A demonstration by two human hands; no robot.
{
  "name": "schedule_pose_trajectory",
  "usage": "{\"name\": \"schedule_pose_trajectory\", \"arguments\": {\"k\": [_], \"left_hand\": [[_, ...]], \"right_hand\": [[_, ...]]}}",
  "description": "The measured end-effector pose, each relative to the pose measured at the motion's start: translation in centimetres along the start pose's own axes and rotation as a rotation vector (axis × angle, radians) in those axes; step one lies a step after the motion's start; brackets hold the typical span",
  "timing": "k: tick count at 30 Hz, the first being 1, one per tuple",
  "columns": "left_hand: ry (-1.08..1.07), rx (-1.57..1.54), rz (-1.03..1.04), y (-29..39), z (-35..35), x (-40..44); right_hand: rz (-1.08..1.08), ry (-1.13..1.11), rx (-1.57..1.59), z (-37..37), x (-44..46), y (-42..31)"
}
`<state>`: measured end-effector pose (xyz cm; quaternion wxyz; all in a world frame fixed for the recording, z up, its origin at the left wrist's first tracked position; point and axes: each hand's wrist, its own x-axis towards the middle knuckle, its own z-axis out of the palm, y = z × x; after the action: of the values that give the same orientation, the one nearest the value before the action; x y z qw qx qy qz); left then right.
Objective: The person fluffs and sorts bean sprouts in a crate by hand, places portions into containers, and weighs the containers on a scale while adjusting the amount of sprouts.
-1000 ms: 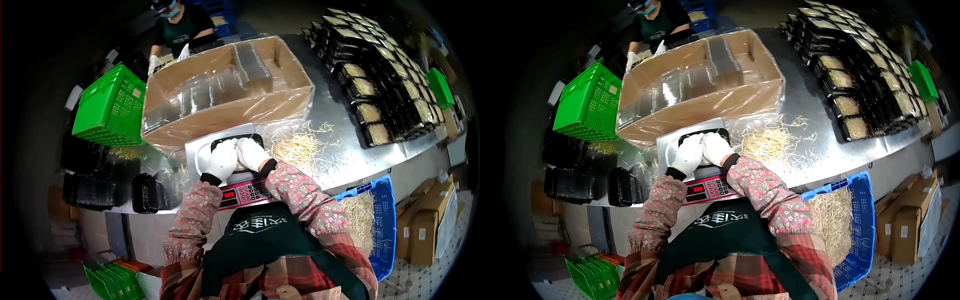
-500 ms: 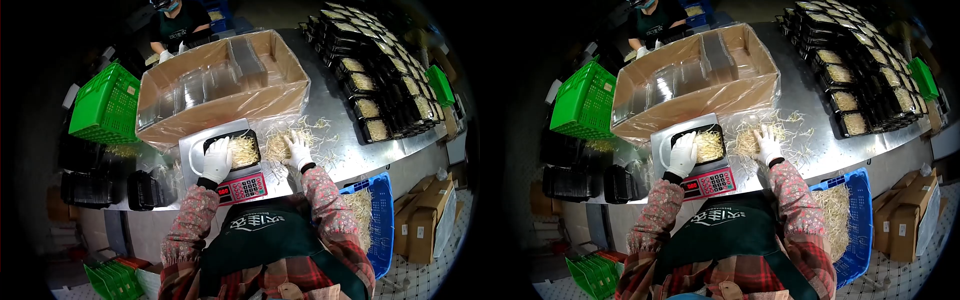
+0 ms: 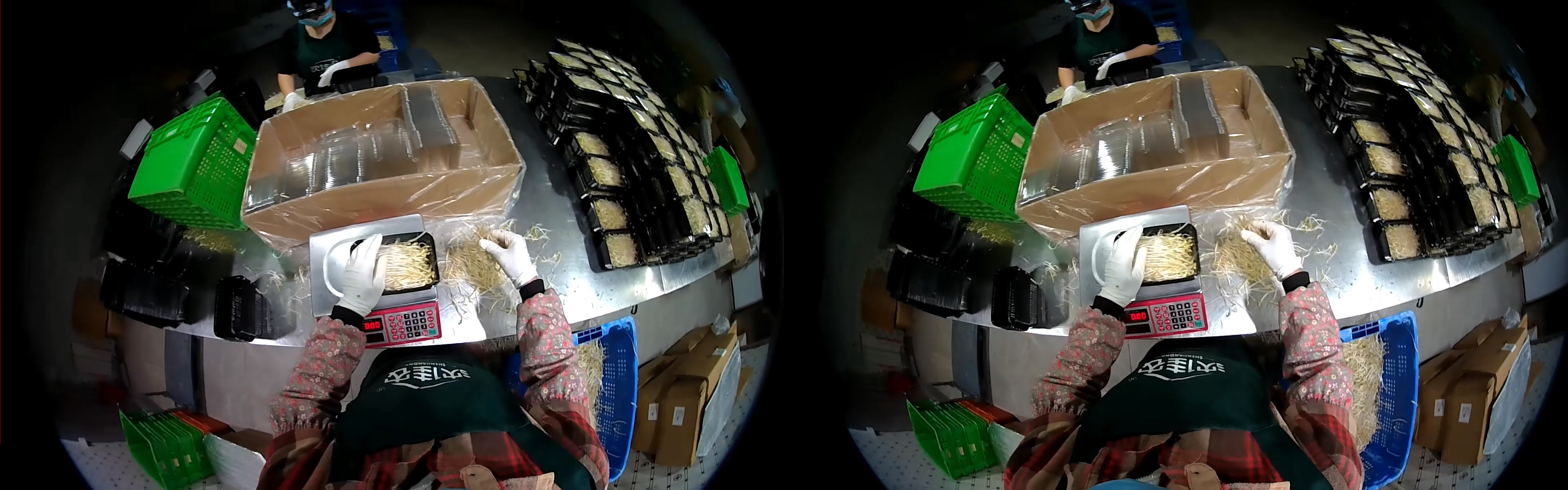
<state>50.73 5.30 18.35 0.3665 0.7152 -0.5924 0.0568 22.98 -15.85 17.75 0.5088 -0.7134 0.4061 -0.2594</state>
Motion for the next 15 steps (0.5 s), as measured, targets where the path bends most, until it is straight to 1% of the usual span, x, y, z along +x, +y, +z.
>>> {"name": "schedule_pose_trajectory", "arguments": {"k": [1,3,4,5,6,7,8,9,11,12,13,14,15], "left_hand": [[0.112,-0.069,-0.038,0.1,-0.5,-0.2],[0.232,-0.101,-0.176,-2.4,-0.3,-1.3],[0.315,-0.286,-0.251,-3.4,0.3,-1.4],[0.343,-0.560,-0.322,-2.7,0.4,-1.4],[0.397,-0.831,-0.392,-2.1,0.4,-1.4],[0.389,-1.014,-0.418,-1.6,0.2,-1.4],[0.392,-1.013,-0.416,-1.4,0.3,-1.4],[0.315,-0.760,-0.336,-1.2,0.4,-1.6],[0.159,-0.256,-0.178,-1.1,0.4,-1.8],[-0.030,-0.132,-0.095,-0.8,-0.5,-1.3],[-0.148,0.163,0.015,-1.3,0.0,-1.7],[-0.166,0.237,0.030,-1.1,0.1,-1.9],[-0.189,0.313,0.048,-0.9,0.2,-2.1]], "right_hand": [[0.006,-0.097,-0.010,0.1,-0.2,-3.2],[-0.285,-0.074,-0.132,2.3,0.3,-6.2],[-0.380,-0.117,-0.269,3.5,0.3,-8.6],[-0.476,-0.154,-0.409,4.9,0.5,-10.7],[-0.581,-0.192,-0.459,7.0,1.0,-11.3],[-0.653,-0.214,-0.551,9.3,1.3,-11.6],[-0.684,-0.216,-0.659,12.0,1.5,-11.4],[-0.726,-0.309,-0.731,13.9,1.6,-11.4],[-0.750,-0.393,-0.903,16.7,1.8,-10.2],[-0.751,-0.396,-0.907,16.7,2.0,-10.1],[-0.702,-0.464,-0.875,16.3,2.2,-9.8],[-0.652,-0.536,-0.844,15.6,2.5,-9.5],[-0.695,-0.526,-0.799,14.7,2.9,-8.4]]}}
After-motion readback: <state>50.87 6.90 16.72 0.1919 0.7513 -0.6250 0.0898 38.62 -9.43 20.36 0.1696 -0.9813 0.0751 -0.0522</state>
